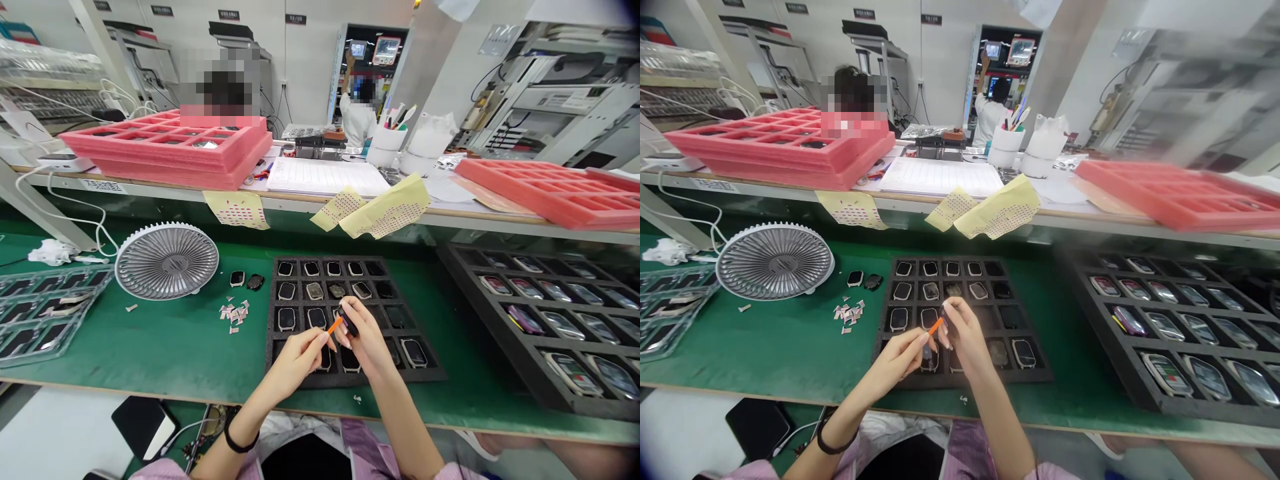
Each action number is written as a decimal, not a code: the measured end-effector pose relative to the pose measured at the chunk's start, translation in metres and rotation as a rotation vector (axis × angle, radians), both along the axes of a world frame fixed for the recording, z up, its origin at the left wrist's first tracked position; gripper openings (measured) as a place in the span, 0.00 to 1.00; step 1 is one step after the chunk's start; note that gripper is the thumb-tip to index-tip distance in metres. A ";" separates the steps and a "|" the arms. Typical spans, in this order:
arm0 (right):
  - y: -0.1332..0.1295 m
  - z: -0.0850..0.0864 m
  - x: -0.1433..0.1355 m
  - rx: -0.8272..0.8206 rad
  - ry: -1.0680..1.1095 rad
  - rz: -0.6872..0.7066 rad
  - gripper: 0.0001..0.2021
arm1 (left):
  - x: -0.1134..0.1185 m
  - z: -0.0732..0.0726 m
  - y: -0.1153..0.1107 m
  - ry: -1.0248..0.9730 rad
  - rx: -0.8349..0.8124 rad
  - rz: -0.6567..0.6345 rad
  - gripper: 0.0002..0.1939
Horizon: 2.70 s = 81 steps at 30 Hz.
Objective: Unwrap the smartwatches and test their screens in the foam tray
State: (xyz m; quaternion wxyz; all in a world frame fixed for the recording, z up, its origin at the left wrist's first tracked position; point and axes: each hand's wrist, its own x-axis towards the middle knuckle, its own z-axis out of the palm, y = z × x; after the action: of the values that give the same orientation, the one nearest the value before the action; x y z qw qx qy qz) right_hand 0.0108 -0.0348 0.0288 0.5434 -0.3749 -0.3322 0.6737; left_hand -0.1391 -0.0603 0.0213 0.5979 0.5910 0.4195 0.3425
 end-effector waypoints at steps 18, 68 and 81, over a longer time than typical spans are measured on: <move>-0.003 -0.002 -0.008 0.037 0.004 -0.016 0.13 | -0.003 -0.002 -0.001 -0.006 -0.013 -0.014 0.22; 0.038 -0.074 0.134 0.098 -1.519 -0.294 0.11 | -0.086 -0.023 0.014 0.750 0.184 0.495 0.15; 0.000 -0.017 0.039 0.033 -0.093 -0.143 0.13 | 0.009 -0.015 -0.003 -0.001 -0.013 -0.062 0.21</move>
State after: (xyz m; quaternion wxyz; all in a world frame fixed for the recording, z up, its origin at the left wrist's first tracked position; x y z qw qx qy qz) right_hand 0.0494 -0.0345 0.0117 0.5803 -0.4194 -0.3403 0.6095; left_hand -0.1303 -0.0632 0.0060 0.6124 0.5997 0.4026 0.3213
